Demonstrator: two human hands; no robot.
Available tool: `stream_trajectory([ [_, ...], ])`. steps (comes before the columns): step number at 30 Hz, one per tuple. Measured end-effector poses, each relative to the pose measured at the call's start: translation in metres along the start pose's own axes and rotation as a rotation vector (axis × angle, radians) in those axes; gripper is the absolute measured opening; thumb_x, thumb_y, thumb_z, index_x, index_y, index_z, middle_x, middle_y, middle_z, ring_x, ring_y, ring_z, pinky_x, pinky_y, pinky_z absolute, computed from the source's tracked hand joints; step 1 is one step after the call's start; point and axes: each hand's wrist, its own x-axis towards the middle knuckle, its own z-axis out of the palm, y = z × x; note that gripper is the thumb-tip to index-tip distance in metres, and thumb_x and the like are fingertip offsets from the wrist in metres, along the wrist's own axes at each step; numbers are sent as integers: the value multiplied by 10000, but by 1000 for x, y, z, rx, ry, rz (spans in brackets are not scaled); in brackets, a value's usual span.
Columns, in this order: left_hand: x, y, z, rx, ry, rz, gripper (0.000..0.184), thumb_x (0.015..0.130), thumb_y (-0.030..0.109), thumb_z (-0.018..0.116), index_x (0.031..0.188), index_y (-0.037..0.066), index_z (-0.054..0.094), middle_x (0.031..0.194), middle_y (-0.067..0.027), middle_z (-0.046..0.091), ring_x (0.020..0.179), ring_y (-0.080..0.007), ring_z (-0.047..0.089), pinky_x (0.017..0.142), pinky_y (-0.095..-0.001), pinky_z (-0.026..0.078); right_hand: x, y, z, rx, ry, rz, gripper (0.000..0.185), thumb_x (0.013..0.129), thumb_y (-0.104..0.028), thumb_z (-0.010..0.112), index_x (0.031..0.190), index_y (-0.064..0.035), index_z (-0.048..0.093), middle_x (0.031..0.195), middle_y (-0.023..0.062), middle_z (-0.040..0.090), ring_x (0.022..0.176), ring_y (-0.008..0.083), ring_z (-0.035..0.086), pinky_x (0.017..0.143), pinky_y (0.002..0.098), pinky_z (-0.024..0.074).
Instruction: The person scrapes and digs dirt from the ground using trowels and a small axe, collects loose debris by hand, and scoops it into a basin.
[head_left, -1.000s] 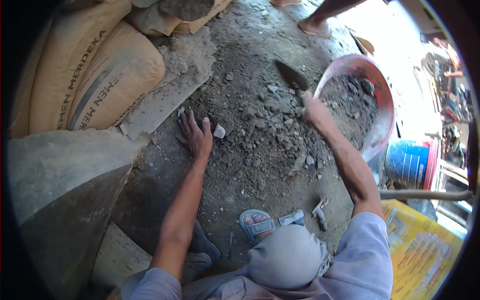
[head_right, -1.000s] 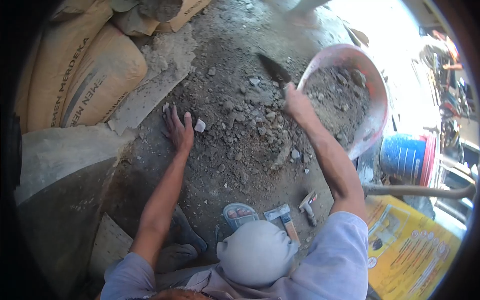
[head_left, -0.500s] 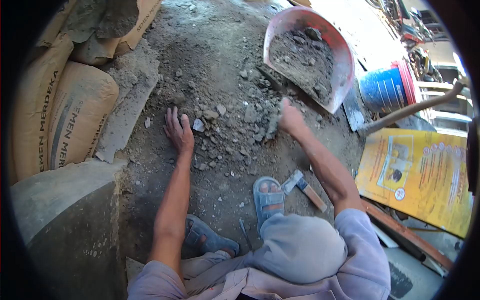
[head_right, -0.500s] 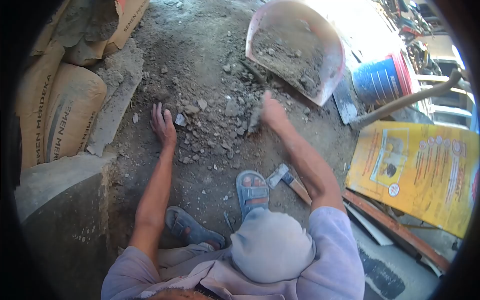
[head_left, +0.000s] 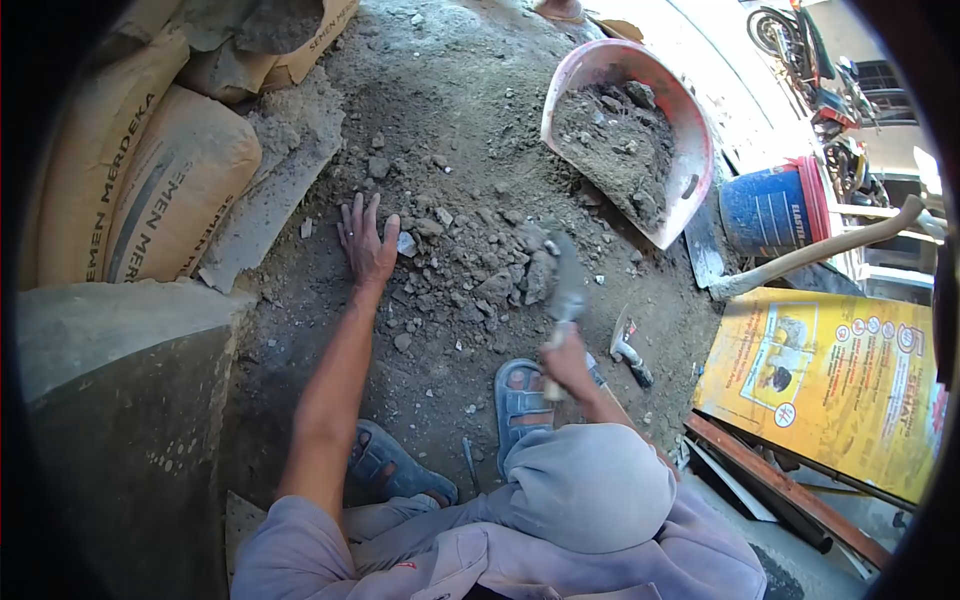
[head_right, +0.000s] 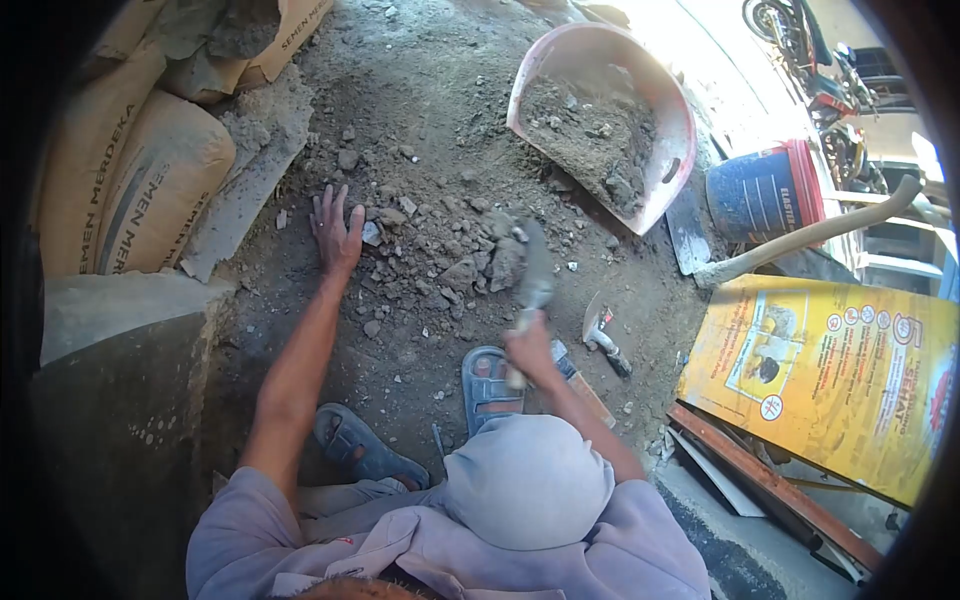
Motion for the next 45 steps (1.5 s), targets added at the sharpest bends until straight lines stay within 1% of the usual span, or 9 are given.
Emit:
stream_trajectory([
  [7, -25, 63, 34, -357, 165, 84, 469, 934, 328, 484, 1253, -11, 538, 1255, -226, 531, 1200, -380, 464, 1055, -470, 319, 22, -86, 22, 424, -473, 101, 490, 831, -126, 603, 1215, 20, 337, 787, 163, 580, 531, 203, 602, 442, 363, 496],
  [17, 17, 235, 41, -832, 3, -141, 499, 909, 362, 518, 1203, -37, 572, 1260, -229, 538, 1177, -355, 518, 1020, -421, 384, 58, -117, -71, 799, -499, 143, 315, 828, -80, 627, 1058, -51, 413, 714, 63, 552, 453, 158, 555, 365, 308, 501],
  [24, 120, 364, 17, -874, -406, 273, 865, 927, 612, 420, 1480, -30, 246, 1531, -303, 188, 1449, -376, 165, 1178, -400, 140, 209, -106, -238, 1284, -496, 183, 198, 899, -160, 527, 1021, -14, 472, 743, 71, 571, 484, 94, 525, 353, 226, 447],
  [27, 131, 313, -6, -914, -414, 251, 757, 944, 552, 442, 1466, 18, 319, 1514, -226, 310, 1407, -337, 304, 1146, -407, 249, 205, -85, -241, 791, -174, 172, 207, 906, -157, 531, 1020, 6, 473, 744, 73, 572, 486, 105, 536, 370, 246, 472],
  [30, 123, 202, -22, -584, -87, 216, 564, 964, 406, 495, 1382, 29, 465, 1400, -188, 488, 1316, -301, 445, 1098, -391, 327, 125, -54, -200, 486, -16, 95, 256, 910, -168, 564, 1106, -46, 454, 753, 94, 591, 507, 148, 588, 398, 299, 496],
  [32, 107, 117, -25, -397, 37, 158, 506, 940, 358, 534, 1321, 26, 513, 1355, -196, 502, 1262, -314, 477, 1072, -407, 360, 77, -16, -167, 107, 124, 64, 389, 872, -194, 617, 1181, -41, 438, 836, 216, 642, 689, 326, 663, 626, 435, 545],
  [35, 85, 12, -21, -96, 103, 164, 493, 949, 356, 512, 1325, 38, 510, 1396, -191, 458, 1307, -348, 419, 1097, -461, 319, 22, 0, -139, -226, 178, 130, 488, 850, -210, 626, 1225, 17, 413, 927, 321, 639, 910, 488, 624, 847, 521, 493],
  [39, 67, -22, -3, 172, 97, 185, 543, 951, 377, 508, 1383, 55, 445, 1463, -169, 385, 1389, -370, 296, 1126, -543, 228, 53, 60, -110, -366, 248, 151, 410, 846, -122, 558, 1178, 77, 424, 924, 316, 635, 883, 485, 625, 799, 535, 496],
  [45, 61, -17, 19, 136, 115, 126, 632, 952, 430, 499, 1457, 88, 336, 1527, -121, 298, 1454, -361, 144, 1122, -622, 134, 96, 0, -35, -335, 224, -69, 327, 824, -65, 506, 1111, 74, 434, 977, 329, 614, 896, 475, 620, 786, 525, 496],
])
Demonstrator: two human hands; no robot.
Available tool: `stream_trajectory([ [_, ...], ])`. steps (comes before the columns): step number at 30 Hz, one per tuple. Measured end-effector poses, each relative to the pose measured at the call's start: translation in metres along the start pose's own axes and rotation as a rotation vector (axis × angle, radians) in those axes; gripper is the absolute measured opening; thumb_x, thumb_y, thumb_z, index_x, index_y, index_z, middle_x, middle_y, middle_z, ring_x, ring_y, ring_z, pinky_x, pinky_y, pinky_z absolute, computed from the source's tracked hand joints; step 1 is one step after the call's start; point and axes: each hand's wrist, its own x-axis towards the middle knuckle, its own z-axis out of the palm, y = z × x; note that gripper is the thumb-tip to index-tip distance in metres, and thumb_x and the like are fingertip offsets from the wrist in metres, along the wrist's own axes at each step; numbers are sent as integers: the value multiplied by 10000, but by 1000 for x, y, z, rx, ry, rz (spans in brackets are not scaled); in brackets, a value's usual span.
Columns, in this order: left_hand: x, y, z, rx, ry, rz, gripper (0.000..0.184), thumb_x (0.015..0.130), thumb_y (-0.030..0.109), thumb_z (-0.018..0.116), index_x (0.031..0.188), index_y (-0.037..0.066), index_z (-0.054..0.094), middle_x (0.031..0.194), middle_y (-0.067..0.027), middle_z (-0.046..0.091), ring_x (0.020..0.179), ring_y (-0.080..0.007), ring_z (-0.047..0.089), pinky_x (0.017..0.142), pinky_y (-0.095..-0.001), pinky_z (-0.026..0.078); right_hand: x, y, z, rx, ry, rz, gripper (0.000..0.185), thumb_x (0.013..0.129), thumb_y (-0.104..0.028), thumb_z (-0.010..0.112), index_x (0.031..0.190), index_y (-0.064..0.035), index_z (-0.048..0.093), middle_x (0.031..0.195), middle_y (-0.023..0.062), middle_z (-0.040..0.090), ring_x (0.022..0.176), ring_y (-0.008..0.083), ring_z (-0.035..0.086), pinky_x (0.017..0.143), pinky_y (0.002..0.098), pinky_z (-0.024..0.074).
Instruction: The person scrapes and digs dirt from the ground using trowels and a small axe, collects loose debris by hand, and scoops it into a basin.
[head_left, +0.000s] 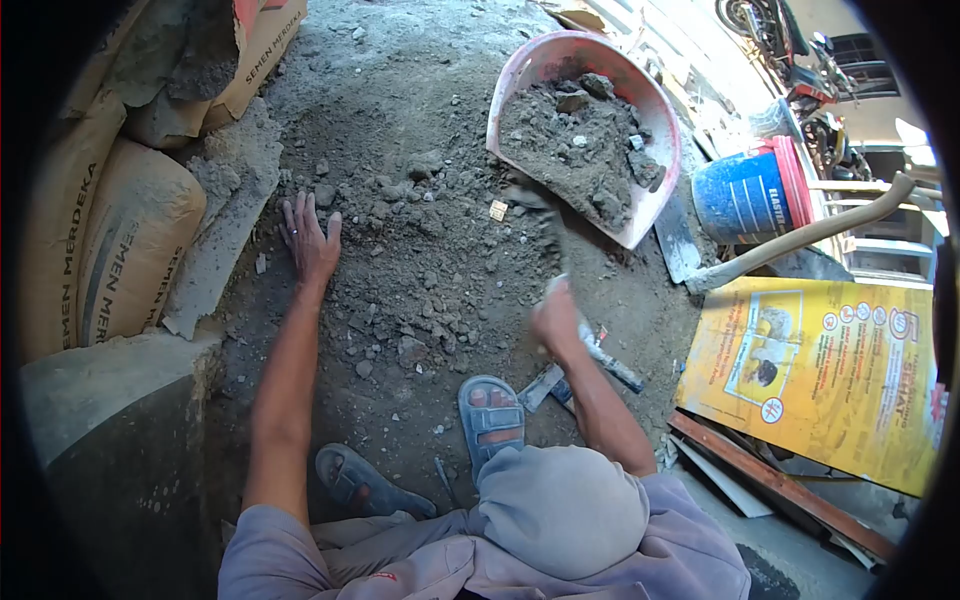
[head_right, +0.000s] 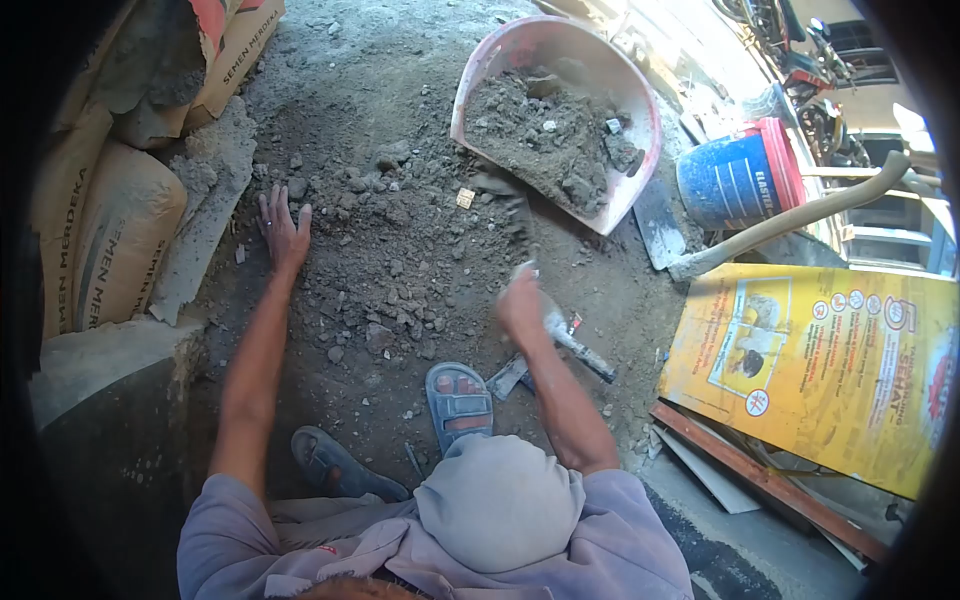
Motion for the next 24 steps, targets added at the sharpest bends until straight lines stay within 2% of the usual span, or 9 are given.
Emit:
stream_trajectory([
  [5, -2, -11, -13, -57, -98, 71, 648, 951, 432, 502, 1453, 57, 339, 1534, -131, 283, 1446, -370, 158, 1144, -563, 155, -24, -19, -35, 49, -126, -392, 347, 819, -55, 516, 1123, 81, 418, 995, 342, 598, 916, 480, 611, 806, 524, 484],
  [7, 0, -19, -13, -72, -97, 93, 652, 949, 427, 506, 1449, 42, 340, 1532, -141, 283, 1444, -374, 161, 1149, -536, 170, -10, -17, -45, 185, -28, 110, 331, 818, -53, 521, 1105, 82, 428, 986, 338, 595, 921, 488, 604, 818, 525, 479],
  [9, 2, -19, -16, -92, -110, 131, 657, 947, 423, 510, 1445, 28, 342, 1529, -151, 284, 1441, -379, 164, 1154, -509, 185, 30, -11, -17, 120, 3, 148, 335, 812, -57, 518, 1103, 83, 429, 984, 333, 597, 927, 481, 607, 816, 522, 481],
  [12, 4, -10, -21, -148, -160, 54, 640, 945, 378, 511, 1440, 7, 344, 1529, -173, 275, 1441, -382, 160, 1157, -483, 199, 60, -45, 17, 68, 9, -124, 322, 804, -51, 509, 1090, 81, 443, 1020, 351, 575, 927, 489, 602, 821, 528, 480],
  [17, 4, -9, -16, -165, -170, 7, 609, 945, 333, 491, 1444, 17, 343, 1528, -170, 279, 1442, -387, 158, 1159, -478, 203, 41, -82, 17, -19, -220, -425, 324, 797, -55, 511, 1086, 74, 446, 1069, 361, 547, 927, 496, 594, 825, 538, 479],
  [19, 10, -12, -22, -189, -169, -42, 603, 943, 321, 486, 1447, 22, 341, 1527, -169, 280, 1442, -389, 158, 1160, -476, 203, 58, -69, -9, -31, 12, -785, 377, 796, -65, 514, 1134, 65, 411, 1037, 358, 565, 935, 496, 592, 822, 545, 483],
  [20, 5, -11, -23, -191, -192, -22, 608, 940, 317, 489, 1450, 25, 336, 1528, -168, 280, 1443, -390, 154, 1161, -474, 202, 68, -70, -14, -30, -7, -798, 377, 796, -65, 514, 1134, 65, 411, 1037, 358, 565, 935, 496, 592, 822, 545, 483],
  [22, 7, -17, -18, -202, -202, 23, 623, 932, 317, 481, 1460, 30, 318, 1528, -168, 279, 1445, -394, 142, 1166, -475, 193, 110, -90, -19, 19, -133, -365, 418, 804, -88, 529, 1169, 55, 385, 984, 353, 590, 930, 501, 596, 824, 545, 485],
  [24, 7, -14, -23, -242, -232, -28, 623, 933, 325, 471, 1460, 30, 318, 1527, -170, 279, 1444, -396, 143, 1167, -477, 187, 120, -114, -4, 59, -166, -319, 432, 811, -120, 556, 1159, 54, 369, 931, 334, 612, 895, 511, 599, 808, 549, 479],
])
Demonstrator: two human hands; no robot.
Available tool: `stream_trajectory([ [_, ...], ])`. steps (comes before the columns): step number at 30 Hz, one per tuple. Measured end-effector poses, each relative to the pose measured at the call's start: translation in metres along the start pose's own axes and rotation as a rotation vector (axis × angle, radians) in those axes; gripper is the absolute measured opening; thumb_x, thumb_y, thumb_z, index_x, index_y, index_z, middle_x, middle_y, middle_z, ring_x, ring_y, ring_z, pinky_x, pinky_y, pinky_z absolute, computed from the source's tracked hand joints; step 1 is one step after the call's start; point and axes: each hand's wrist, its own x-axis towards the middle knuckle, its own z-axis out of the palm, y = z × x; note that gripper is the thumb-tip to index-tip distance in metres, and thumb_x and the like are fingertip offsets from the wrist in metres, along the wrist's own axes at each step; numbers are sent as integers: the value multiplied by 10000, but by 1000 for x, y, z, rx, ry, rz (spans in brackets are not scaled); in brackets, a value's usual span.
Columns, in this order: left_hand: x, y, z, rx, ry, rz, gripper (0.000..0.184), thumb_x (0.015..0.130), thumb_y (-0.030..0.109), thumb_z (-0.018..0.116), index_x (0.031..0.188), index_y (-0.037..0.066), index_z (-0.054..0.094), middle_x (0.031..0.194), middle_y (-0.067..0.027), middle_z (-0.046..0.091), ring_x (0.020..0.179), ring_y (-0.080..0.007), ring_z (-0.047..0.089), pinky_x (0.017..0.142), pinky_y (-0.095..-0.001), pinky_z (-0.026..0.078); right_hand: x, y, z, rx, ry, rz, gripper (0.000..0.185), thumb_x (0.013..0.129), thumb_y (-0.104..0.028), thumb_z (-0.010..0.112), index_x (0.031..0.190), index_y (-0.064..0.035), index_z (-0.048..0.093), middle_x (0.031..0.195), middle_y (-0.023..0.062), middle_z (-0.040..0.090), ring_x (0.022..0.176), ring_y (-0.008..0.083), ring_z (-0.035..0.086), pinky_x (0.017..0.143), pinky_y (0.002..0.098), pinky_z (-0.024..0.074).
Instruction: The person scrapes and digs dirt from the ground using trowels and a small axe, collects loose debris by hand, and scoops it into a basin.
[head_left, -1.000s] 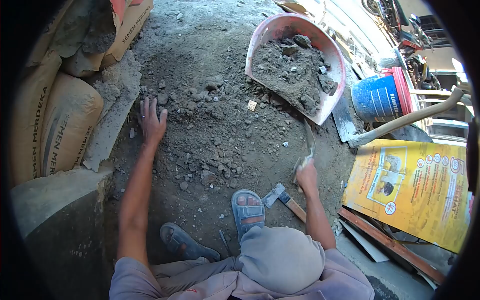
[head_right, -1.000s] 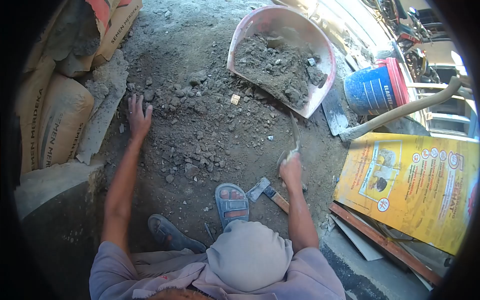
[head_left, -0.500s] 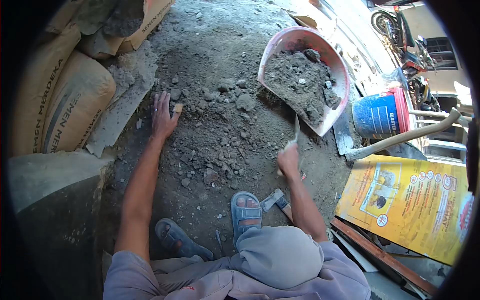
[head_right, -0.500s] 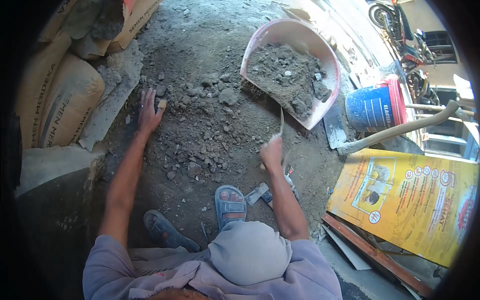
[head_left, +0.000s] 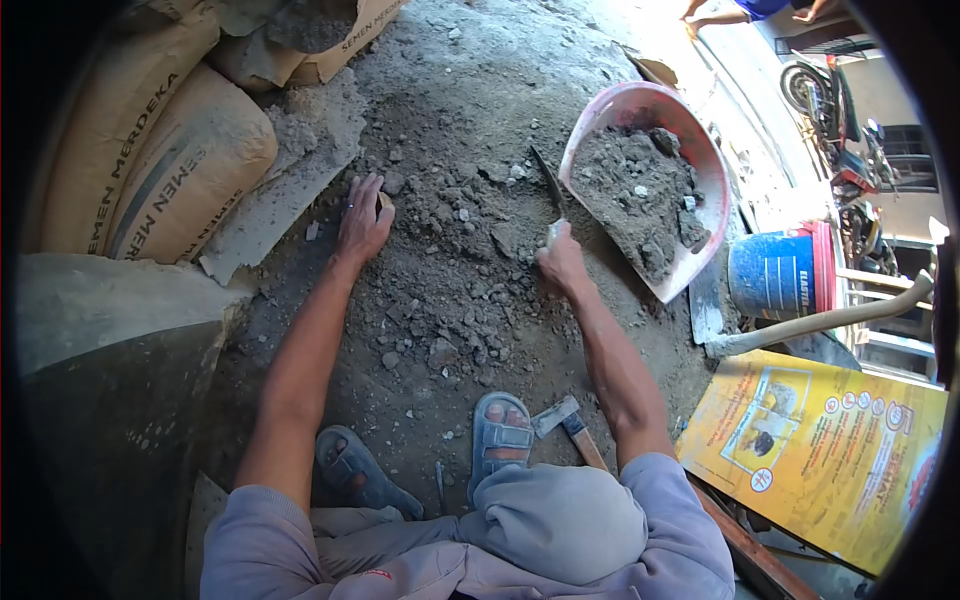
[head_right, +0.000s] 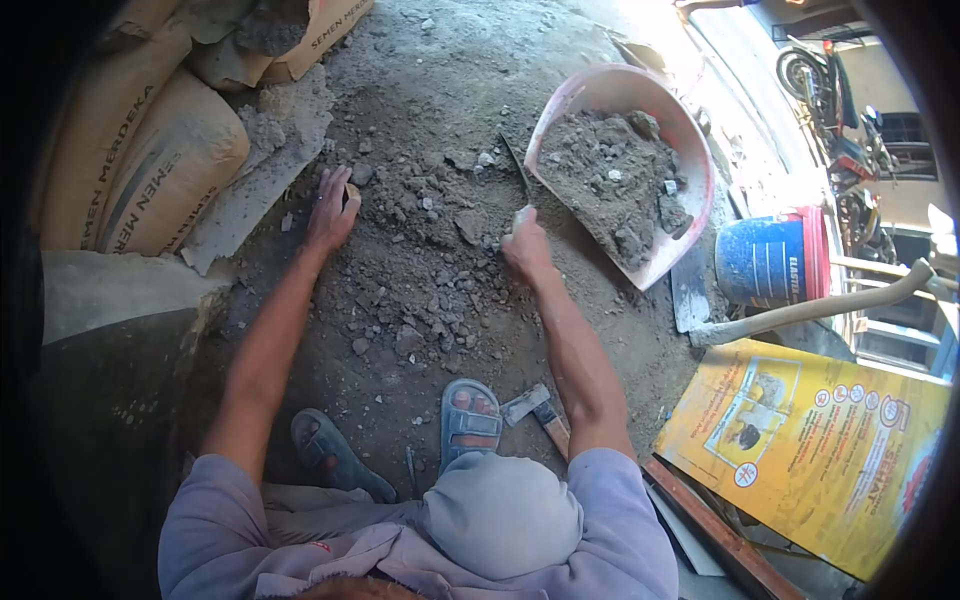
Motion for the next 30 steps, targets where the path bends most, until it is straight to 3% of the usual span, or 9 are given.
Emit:
stream_trajectory([
  [2, 3, 7, -5, -57, -22, -40, 620, 932, 340, 441, 1456, 28, 326, 1526, -172, 280, 1439, -398, 155, 1170, -481, 172, -6, -10, 4, 1, -23, -9, 440, 812, -129, 564, 1156, 52, 360, 929, 331, 613, 886, 514, 599, 803, 552, 474],
  [4, 3, 3, -1, -33, -7, -19, 619, 935, 359, 446, 1456, 44, 334, 1527, -170, 280, 1438, -394, 160, 1167, -488, 175, -34, -17, -13, -43, -257, -319, 452, 817, -139, 559, 1174, 37, 344, 908, 333, 609, 875, 518, 594, 791, 561, 468],
  [7, 0, 19, 0, 67, 36, -38, 612, 940, 401, 471, 1457, 94, 356, 1525, -167, 285, 1433, -384, 183, 1154, -518, 174, -64, -6, -34, -62, -417, -314, 461, 825, -161, 572, 1189, 16, 353, 899, 335, 604, 873, 521, 589, 794, 553, 470],
  [10, 5, 28, 3, 256, 117, -24, 613, 938, 463, 496, 1454, 152, 384, 1520, -158, 302, 1422, -376, 214, 1137, -565, 156, -104, 17, -29, -56, -223, -229, 451, 841, -176, 570, 1200, 3, 364, 912, 322, 612, 867, 500, 604, 781, 528, 487],
  [12, 13, 21, 7, 333, 196, 81, 626, 930, 526, 491, 1445, 180, 409, 1513, -134, 327, 1418, -365, 227, 1130, -602, 106, -123, 34, -20, 18, -3, 275, 458, 855, -192, 572, 1212, 9, 367, 956, 314, 622, 880, 464, 630, 773, 504, 503],
  [17, 33, 28, 21, 265, 26, 89, 609, 926, 579, 459, 1396, 193, 475, 1488, -101, 365, 1412, -329, 259, 1129, -630, 88, -149, 7, 26, 283, 0, 327, 507, 833, -206, 606, 1218, 15, 362, 973, 299, 633, 890, 431, 653, 768, 487, 514],
  [21, -1, 74, 42, 19, 94, 54, 579, 913, 547, 495, 1315, 133, 536, 1327, -109, 492, 1268, -317, 441, 1055, -599, 264, -148, -44, 35, 438, -142, 300, 469, 835, -162, 583, 1207, 4, 351, 902, 244, 627, 740, 345, 665, 652, 438, 542],
  [24, -25, 96, 58, -188, 180, 108, 538, 906, 477, 545, 1280, 91, 553, 1283, -147, 522, 1226, -330, 472, 1020, -511, 343, -150, -56, 37, 902, -363, 350, 319, 836, -70, 555, 1097, -47, 374, 731, 64, 518, 472, 161, 536, 406, 310, 467],
  [30, -69, 151, 65, -401, 209, 54, 437, 864, 329, 650, 1176, 26, 606, 1158, -179, 586, 1096, -361, 556, 951, -423, 433, -178, -57, 47, 1364, -537, 459, 316, 840, -63, 557, 1095, -84, 372, 728, 50, 497, 496, 149, 523, 409, 304, 468],
])
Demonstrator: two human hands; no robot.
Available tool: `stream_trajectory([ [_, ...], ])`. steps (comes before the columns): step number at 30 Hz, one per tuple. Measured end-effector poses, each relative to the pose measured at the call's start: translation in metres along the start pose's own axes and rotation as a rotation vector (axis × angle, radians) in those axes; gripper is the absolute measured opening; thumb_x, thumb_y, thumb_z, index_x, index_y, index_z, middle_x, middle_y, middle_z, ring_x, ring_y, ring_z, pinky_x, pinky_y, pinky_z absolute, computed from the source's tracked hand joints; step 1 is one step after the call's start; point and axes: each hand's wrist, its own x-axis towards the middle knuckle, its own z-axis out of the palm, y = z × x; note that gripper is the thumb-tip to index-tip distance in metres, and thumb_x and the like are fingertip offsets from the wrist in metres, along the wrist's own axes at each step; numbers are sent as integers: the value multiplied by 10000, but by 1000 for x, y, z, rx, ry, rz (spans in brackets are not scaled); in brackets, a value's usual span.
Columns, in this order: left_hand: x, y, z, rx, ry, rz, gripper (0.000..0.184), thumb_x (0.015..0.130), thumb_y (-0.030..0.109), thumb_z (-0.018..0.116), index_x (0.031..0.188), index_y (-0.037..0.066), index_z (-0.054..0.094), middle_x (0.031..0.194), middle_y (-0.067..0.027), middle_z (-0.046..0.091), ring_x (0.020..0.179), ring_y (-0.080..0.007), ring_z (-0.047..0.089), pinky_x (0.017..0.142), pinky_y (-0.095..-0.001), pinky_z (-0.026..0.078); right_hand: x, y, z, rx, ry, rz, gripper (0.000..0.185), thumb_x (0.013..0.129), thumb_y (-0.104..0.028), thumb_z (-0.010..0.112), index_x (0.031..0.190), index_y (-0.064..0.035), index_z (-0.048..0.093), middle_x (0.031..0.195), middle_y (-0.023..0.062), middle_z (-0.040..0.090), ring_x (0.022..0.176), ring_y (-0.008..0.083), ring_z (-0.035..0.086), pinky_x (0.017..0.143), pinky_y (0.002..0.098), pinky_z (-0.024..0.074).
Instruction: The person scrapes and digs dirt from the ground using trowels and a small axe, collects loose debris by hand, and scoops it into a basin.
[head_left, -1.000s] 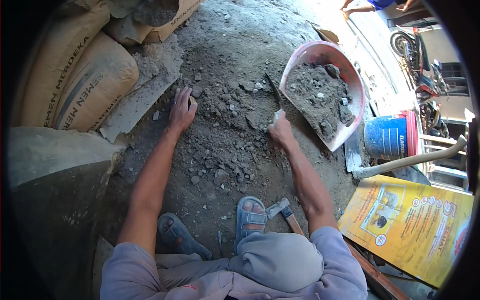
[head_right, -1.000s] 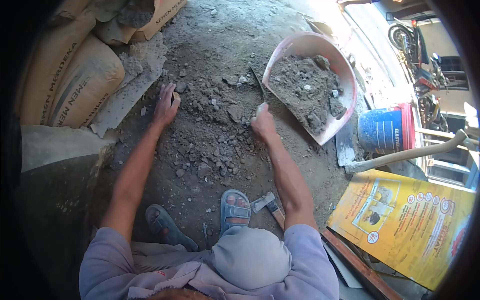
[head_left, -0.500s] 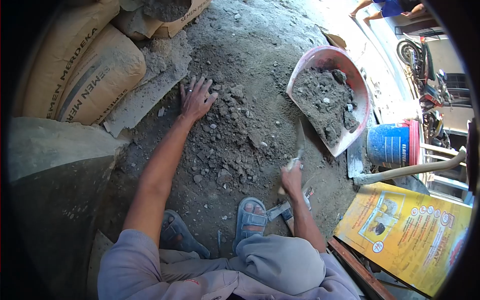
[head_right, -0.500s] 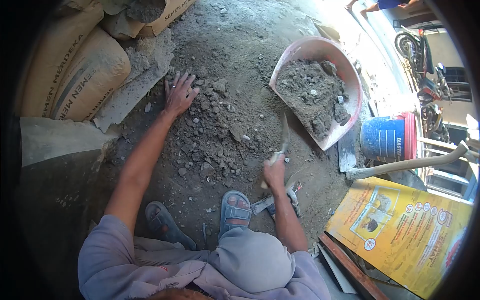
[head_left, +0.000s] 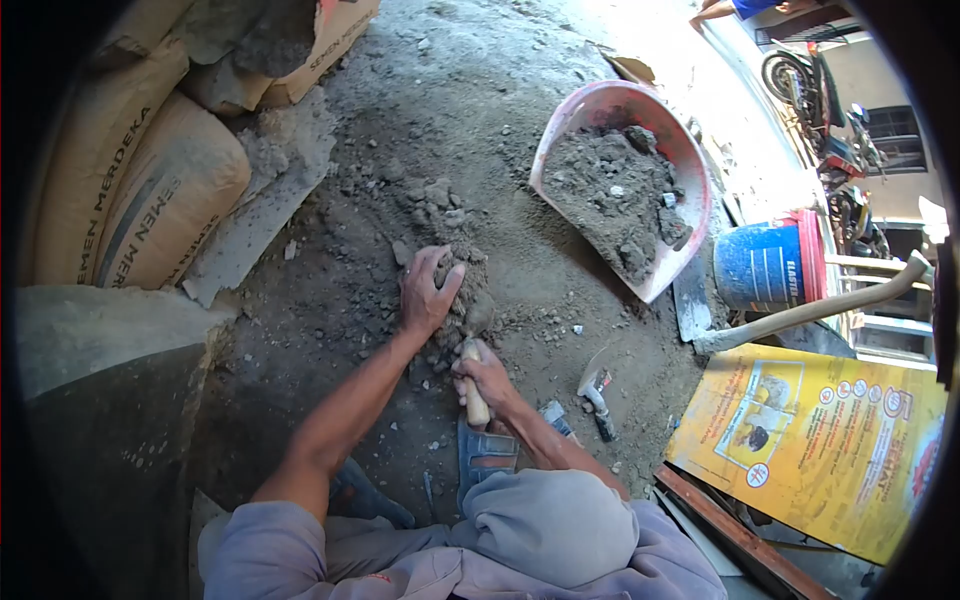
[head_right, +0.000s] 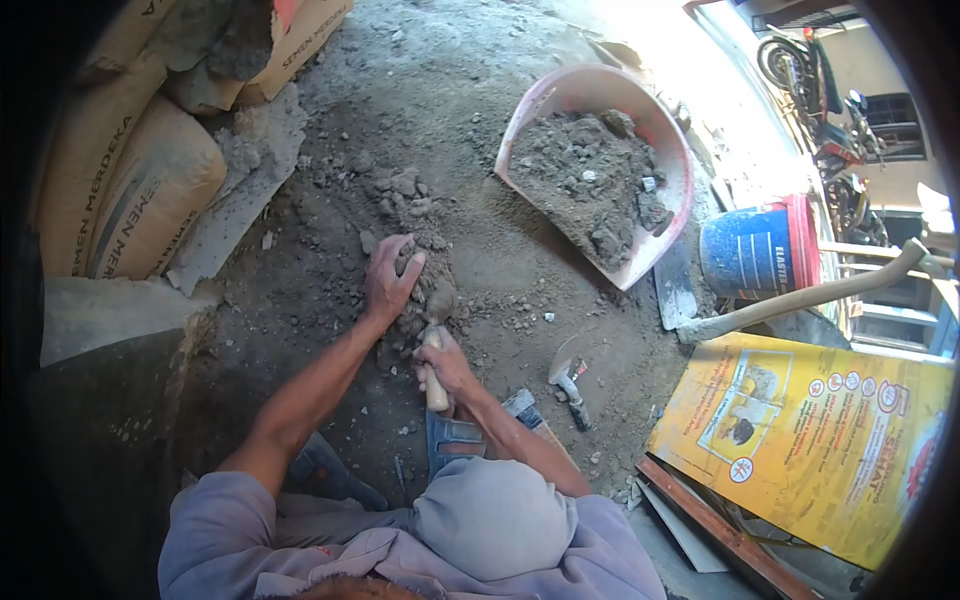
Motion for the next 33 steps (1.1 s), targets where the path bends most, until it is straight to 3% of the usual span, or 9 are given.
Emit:
stream_trajectory([
  [7, 62, 91, 72, -129, -44, -24, 477, 833, 377, 656, 1132, 7, 617, 1142, -200, 578, 1084, -358, 558, 965, -430, 431, -27, -83, -41, 423, -80, -107, 250, 873, -104, 505, 1105, -62, 422, 726, 52, 479, 515, 124, 474, 402, 263, 405],
  [9, 108, 135, 98, -191, -210, 30, 665, 898, 530, 515, 1359, 51, 494, 1426, -271, 370, 1336, -414, 356, 1122, -451, 273, -33, -151, -54, 603, -94, -220, 234, 899, -151, 499, 1098, -33, 464, 740, 56, 499, 472, 97, 447, 361, 222, 392],
  [15, 145, 199, 59, -154, -279, 139, 730, 922, 546, 487, 1431, 33, 385, 1484, -258, 317, 1382, -403, 306, 1136, -447, 248, -6, -274, -145, 649, -67, -262, 217, 976, -233, 449, 984, -20, 489, 722, 9, 498, 521, 74, 495, 415, 192, 458],
  [17, 127, 151, 29, -360, -182, 205, 633, 924, 490, 513, 1368, 42, 468, 1435, -250, 401, 1361, -384, 352, 1129, -486, 245, -14, -236, -151, 300, 109, -233, 188, 941, -226, 493, 995, -46, 491, 721, 9, 508, 500, 78, 495, 391, 201, 445],
  [20, 91, 51, -18, -164, -31, 87, 470, 936, 351, 529, 1234, -12, 550, 1257, -228, 542, 1216, -360, 495, 1049, -462, 361, -28, -155, -85, -510, 343, -266, 299, 896, -240, 558, 1114, -59, 464, 703, 42, 527, 475, 125, 545, 362, 258, 460],
  [23, 66, -40, -49, 160, 151, -44, 443, 947, 308, 519, 1254, -11, 523, 1254, -207, 528, 1196, -355, 496, 1023, -463, 381, 20, -135, -74, -1165, 349, -256, 590, 870, -284, 584, 1343, -40, 331, 894, 266, 643, 766, 397, 665, 704, 473, 545],
  [25, 67, -67, -65, 225, 192, -86, 443, 950, 302, 516, 1272, -1, 510, 1282, -199, 512, 1213, -353, 482, 1026, -466, 376, 71, -154, -65, -1312, 379, -449, 607, 859, -288, 592, 1349, -43, 330, 1006, 350, 619, 916, 491, 622, 834, 526, 490],
  [29, 71, -97, -90, 394, 316, -210, 507, 968, 366, 479, 1347, 30, 454, 1387, -177, 432, 1286, -348, 415, 1061, -469, 339, 174, -209, -50, -1470, 358, -675, 533, 855, -232, 562, 1310, -53, 352, 956, 347, 623, 894, 511, 610, 805, 549, 488],
  [33, 65, -104, -98, 324, 247, -303, 610, 974, 441, 428, 1423, 32, 384, 1476, -188, 349, 1368, -354, 324, 1115, -469, 274, 178, -189, -19, -1667, 37, -586, 398, 848, -186, 558, 1192, -71, 394, 876, 313, 632, 849, 496, 617, 749, 559, 493],
])
